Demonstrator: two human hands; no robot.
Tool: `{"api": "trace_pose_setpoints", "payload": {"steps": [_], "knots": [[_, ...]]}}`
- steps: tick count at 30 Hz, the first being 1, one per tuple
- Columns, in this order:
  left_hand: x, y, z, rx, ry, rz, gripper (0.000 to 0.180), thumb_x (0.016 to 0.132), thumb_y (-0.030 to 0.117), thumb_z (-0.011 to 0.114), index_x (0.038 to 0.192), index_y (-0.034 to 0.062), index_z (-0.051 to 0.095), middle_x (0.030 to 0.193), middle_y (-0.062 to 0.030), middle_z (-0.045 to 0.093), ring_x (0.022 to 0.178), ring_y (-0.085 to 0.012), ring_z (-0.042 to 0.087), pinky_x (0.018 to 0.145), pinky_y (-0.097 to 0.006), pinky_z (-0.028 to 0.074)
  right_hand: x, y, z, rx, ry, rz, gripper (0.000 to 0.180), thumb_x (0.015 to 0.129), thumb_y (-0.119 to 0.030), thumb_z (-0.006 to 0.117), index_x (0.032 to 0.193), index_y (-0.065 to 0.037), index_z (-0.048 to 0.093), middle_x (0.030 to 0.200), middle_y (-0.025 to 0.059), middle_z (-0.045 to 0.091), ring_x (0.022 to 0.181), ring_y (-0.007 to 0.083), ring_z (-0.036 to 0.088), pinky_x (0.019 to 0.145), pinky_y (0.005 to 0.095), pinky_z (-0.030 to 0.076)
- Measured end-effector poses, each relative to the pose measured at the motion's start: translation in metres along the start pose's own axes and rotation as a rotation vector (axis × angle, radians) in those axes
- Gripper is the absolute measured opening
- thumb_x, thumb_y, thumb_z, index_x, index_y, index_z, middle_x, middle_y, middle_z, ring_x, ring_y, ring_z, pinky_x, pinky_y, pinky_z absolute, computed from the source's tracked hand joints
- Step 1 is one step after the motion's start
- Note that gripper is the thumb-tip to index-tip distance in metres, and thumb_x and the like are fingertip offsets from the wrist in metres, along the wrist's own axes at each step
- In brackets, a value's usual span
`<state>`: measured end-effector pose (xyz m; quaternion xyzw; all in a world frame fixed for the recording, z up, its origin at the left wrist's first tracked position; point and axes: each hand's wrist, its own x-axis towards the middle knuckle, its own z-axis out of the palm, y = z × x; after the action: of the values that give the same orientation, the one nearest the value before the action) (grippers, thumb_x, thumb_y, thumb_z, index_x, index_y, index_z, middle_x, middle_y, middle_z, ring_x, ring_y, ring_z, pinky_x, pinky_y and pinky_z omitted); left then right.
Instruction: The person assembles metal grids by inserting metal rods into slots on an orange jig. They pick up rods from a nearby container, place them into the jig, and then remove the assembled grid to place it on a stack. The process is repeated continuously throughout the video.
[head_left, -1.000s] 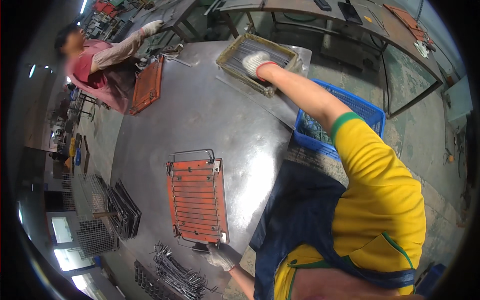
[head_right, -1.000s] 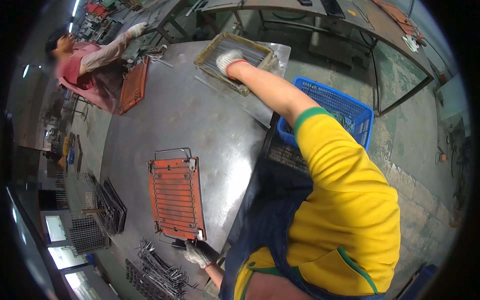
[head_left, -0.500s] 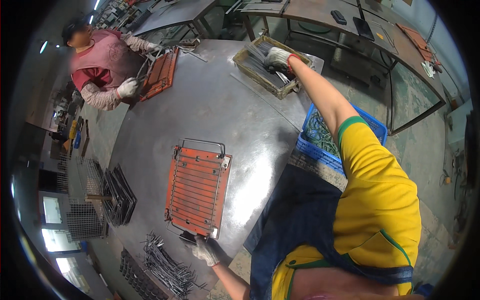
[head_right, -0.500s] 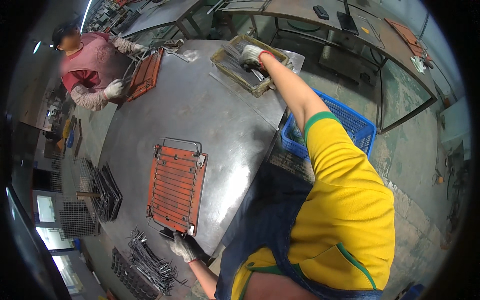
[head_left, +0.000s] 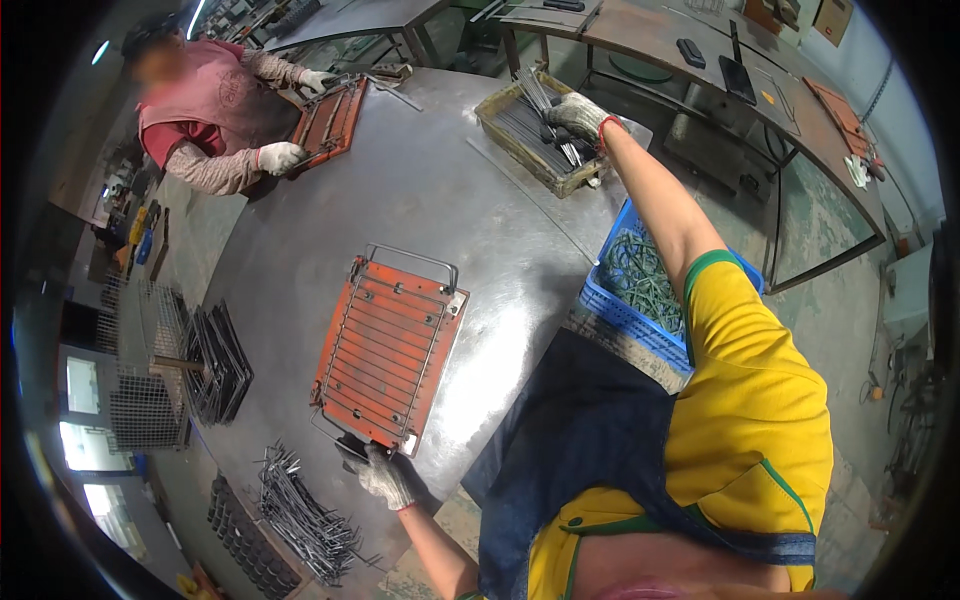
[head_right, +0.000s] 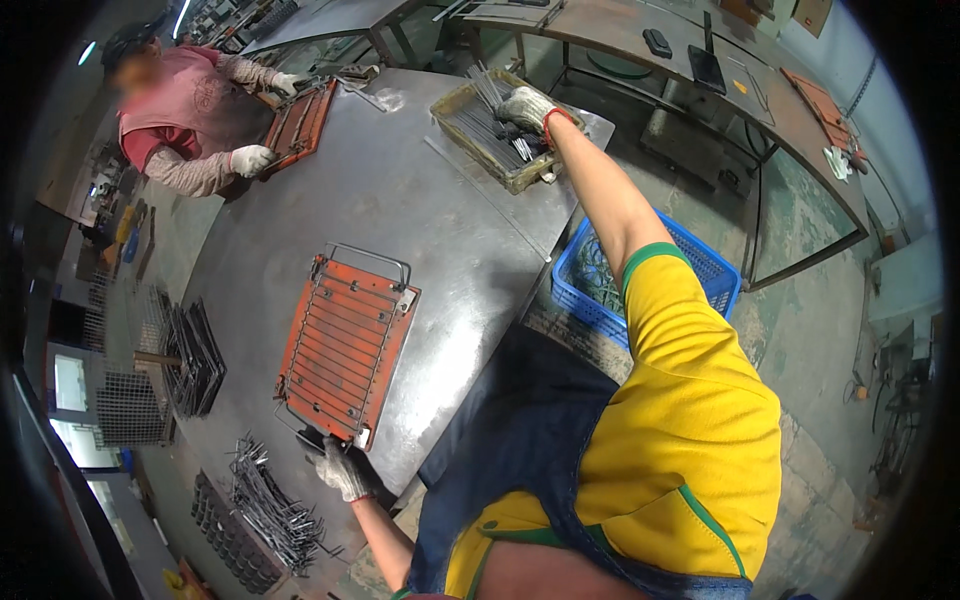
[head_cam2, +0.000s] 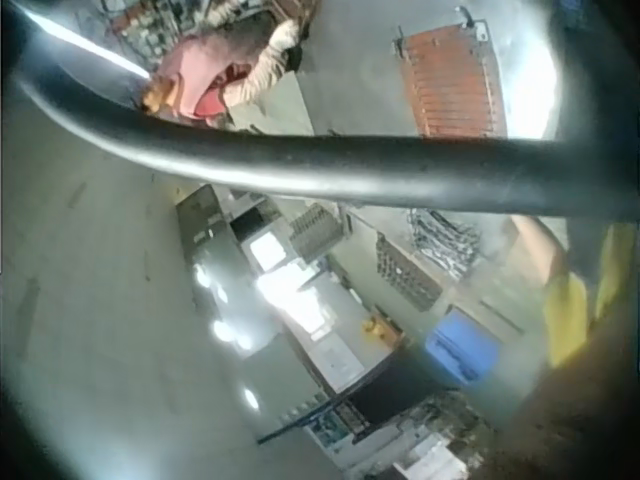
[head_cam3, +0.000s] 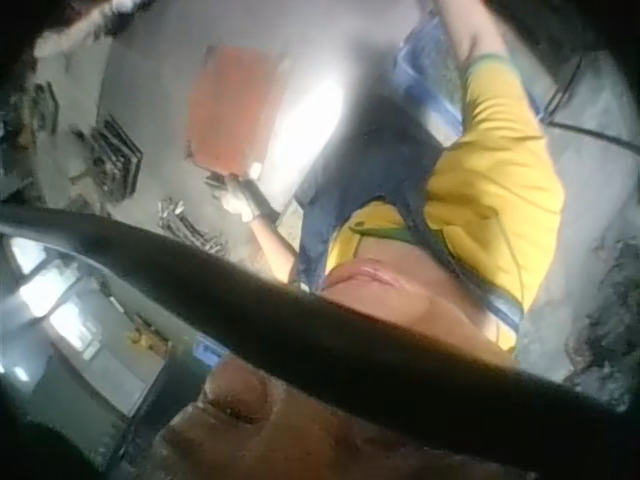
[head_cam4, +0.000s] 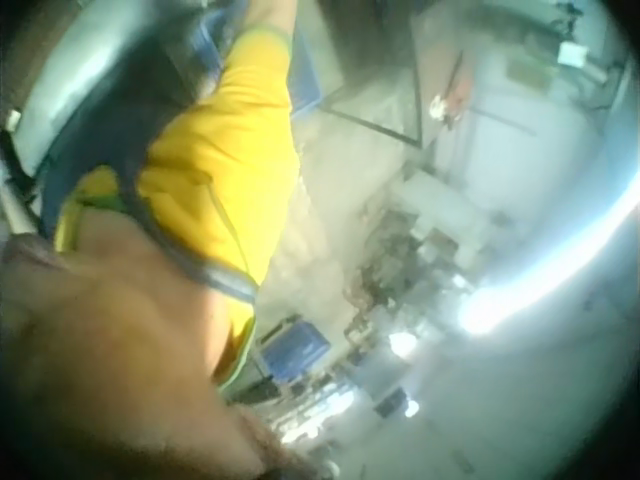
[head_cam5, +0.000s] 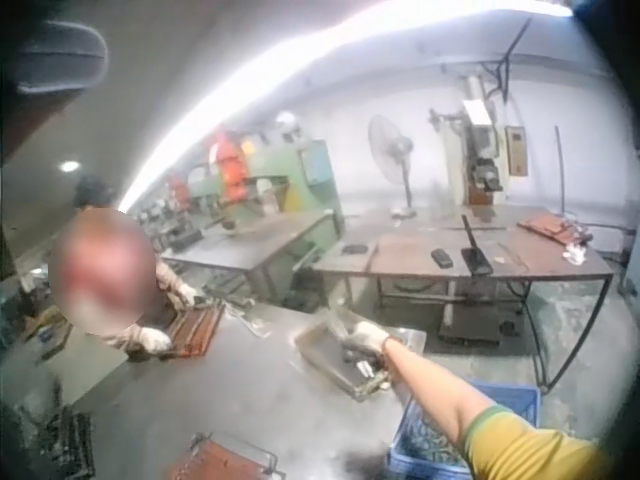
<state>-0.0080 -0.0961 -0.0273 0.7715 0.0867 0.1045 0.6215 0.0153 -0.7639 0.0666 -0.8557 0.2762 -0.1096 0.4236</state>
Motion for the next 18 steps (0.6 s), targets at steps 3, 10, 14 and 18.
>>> {"api": "trace_pose_setpoints", "payload": {"steps": [3, 10, 14, 18], "knots": [[-0.01, 0.016, 0.017, -0.116, 0.076, 0.044, 0.056, 0.092, 0.002, 0.046, 0.147, 0.0001, 0.034, 0.133, -0.0182, 0.055, 0.116, -0.0284, 0.057, 0.09, -0.037, 0.051, 0.013, 0.008, 0.006, -0.053, 0.041, -0.054, 0.019, 0.082, -0.016, 0.06, 0.087, 0.001, 0.069, 0.066, 0.0042, 0.063, 0.052, 0.0107, 0.059, 0.052, 0.0281, 0.049], [0.004, -0.015, -0.018, 0.924, -0.073, 0.437, 0.05, 0.096, 0.02, 0.051, 0.141, -0.002, 0.041, 0.152, -0.0205, 0.036, 0.137, -0.0314, 0.041, 0.104, -0.04, 0.043, 0.016, -0.013, -0.008, -0.116, 0.159, -0.029, 0.03, 0.089, -0.032, 0.066, 0.096, -0.004, 0.074, 0.072, 0.0033, 0.068, 0.06, 0.0159, 0.064, 0.055, 0.0319, 0.05], [0.001, 0.039, 0.015, 0.608, 0.059, -0.115, 0.061, 0.09, 0.029, 0.063, 0.142, 0.0042, 0.043, 0.143, -0.0226, 0.047, 0.128, -0.0351, 0.05, 0.1, -0.041, 0.044, -0.039, -0.083, -0.027, 0.25, -0.127, -0.018, 0.03, 0.096, -0.031, 0.058, 0.107, -0.006, 0.068, 0.076, 0.0006, 0.065, 0.047, 0.0055, 0.047, 0.041, 0.0257, 0.039], [-0.002, 0.059, 0.016, 0.634, 0.207, 0.192, 0.066, 0.09, 0.028, 0.063, 0.144, -0.0008, 0.037, 0.144, -0.0254, 0.044, 0.13, -0.0388, 0.046, 0.104, -0.042, 0.04, -0.1, -0.106, 0.058, 0.368, -0.379, -0.36, 0.038, 0.097, -0.029, 0.055, 0.123, -0.001, 0.061, 0.104, 0.0133, 0.07, 0.08, 0.0181, 0.07, 0.065, 0.0314, 0.058]]}}
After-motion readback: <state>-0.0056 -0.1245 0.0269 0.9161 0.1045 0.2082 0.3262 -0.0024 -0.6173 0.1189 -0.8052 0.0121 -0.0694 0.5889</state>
